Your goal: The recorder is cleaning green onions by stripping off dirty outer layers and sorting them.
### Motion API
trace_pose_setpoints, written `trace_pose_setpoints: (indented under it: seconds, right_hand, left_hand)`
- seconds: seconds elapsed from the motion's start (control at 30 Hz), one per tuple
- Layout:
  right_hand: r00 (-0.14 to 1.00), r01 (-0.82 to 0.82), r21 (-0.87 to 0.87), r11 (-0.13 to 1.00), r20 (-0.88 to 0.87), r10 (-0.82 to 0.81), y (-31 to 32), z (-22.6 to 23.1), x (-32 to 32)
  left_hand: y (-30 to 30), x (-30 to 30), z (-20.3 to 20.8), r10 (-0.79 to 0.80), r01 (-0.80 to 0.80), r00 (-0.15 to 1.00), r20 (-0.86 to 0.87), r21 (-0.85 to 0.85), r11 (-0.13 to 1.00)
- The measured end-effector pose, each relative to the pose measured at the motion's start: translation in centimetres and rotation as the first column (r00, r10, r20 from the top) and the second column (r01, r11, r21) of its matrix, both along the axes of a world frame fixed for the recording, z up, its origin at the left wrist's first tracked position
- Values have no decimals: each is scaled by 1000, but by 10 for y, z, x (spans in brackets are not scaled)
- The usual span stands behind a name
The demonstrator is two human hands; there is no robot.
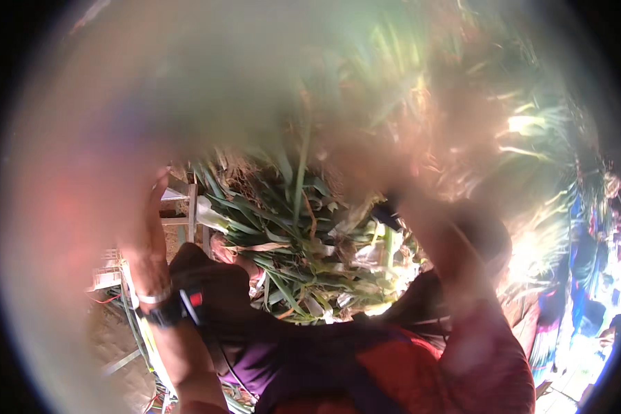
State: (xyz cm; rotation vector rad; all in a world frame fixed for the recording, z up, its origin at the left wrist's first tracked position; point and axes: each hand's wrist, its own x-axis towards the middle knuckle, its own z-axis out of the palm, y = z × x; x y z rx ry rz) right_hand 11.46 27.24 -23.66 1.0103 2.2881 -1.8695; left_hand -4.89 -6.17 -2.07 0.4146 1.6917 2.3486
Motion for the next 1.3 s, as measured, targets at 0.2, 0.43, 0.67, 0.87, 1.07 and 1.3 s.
trace_pose_setpoints:
  seconds: [0.2,0.43,0.67,0.87,1.07,1.3]
  right_hand:
    - [987,-113,168,979,-92,130,-73,-67,-133]
    - [734,-426,904,-38,369,569,-76,-109,-221]
    - [843,-139,604,785,-344,414,-100,-31,-217]
    - [998,29,-888,459,-1,-65,-195,20,-48]
    - [970,231,-646,728,94,-224,-217,28,17]
    - [966,34,-286,957,-238,-106,-211,130,54]
  left_hand:
    - [-16,5,6,-35,32,992,120,31,999]
    - [-10,2,2,-276,286,894,353,25,958]
    - [-4,2,6,-223,247,900,375,-15,969]
    - [2,-1,6,-239,265,930,279,-59,962]
    - [14,-1,-20,-217,248,959,182,-168,954]
    - [36,3,-58,-175,228,957,231,-225,947]
